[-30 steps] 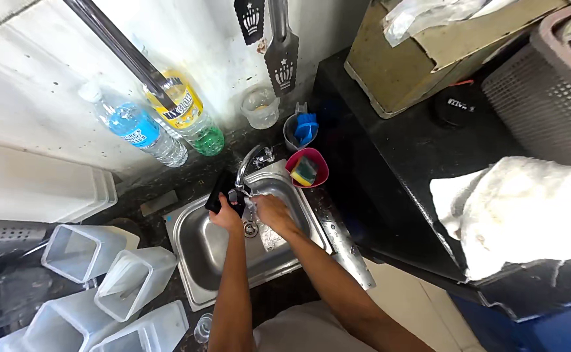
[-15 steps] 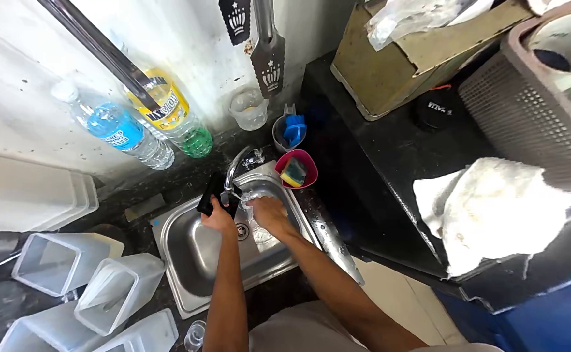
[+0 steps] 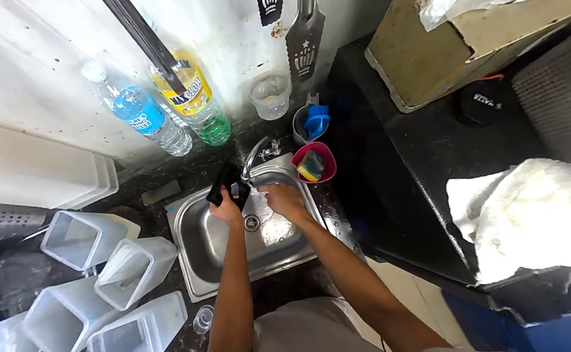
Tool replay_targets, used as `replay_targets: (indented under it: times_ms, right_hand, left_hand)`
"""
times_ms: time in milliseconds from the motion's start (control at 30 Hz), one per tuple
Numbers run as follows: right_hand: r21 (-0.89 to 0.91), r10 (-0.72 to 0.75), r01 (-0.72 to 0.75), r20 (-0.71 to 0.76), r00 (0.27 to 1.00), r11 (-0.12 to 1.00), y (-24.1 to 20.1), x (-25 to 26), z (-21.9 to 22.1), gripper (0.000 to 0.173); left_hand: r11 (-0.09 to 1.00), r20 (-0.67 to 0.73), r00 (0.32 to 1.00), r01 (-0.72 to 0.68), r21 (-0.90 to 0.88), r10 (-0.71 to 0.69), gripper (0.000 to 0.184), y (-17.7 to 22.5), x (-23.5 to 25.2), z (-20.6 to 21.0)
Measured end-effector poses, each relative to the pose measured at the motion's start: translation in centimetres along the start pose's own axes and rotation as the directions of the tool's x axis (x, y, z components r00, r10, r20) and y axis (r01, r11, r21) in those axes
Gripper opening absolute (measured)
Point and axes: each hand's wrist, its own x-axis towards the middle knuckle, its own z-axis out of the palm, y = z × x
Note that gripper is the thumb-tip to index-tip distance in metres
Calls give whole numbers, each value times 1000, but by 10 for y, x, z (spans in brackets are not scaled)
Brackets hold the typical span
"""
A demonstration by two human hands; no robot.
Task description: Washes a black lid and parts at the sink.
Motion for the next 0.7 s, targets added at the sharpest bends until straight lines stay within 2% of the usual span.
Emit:
replay_targets:
  times_ms: [100,167,233,300,433,500,567,600,700]
  right_hand:
    - [27,19,-20,26,999,999,-2,12,21,36]
    - [-38,33,-29,101,994,999,-3,6,19,37]
    - [-116,31,-13,153,988,993,-9,-6,6,38]
    - [-133,-2,22,144,990,991,3,-4,2,34]
    - [-170,-134,152,112,985,974,36,18,15,33]
    - [-249,-72,94,99,993,964,25,9,10,35]
    - [-312,50,-15,105,993,950,0,-5,1,31]
    - [-316,69,-31,110,992,948,-4,-6,0,29]
    - [-200,-45,86,203,978,976,25,18,11,33]
  left_hand:
    - [1000,11,1000,7,-6,-7,25,3,-8,9]
    - [1000,20,1000,6,31,-6,22,2,-7,7]
    - [990,19,999,27,139,-30,24,1,-2,-10]
    - [962,38,989,128,242,-141,34,4,-3,-23]
    - [966,94,968,221,132,-234,31,7,-13,-26]
    - [949,85,967,217,228,-241,33,6,-15,-25]
    - [900,19,970,219,376,-244,36,2,-15,-24]
    - [878,-11,965,242,414,-261,38,-1,-14,-24]
    - [860,-29,941,320,397,-337,40,-4,-12,-25]
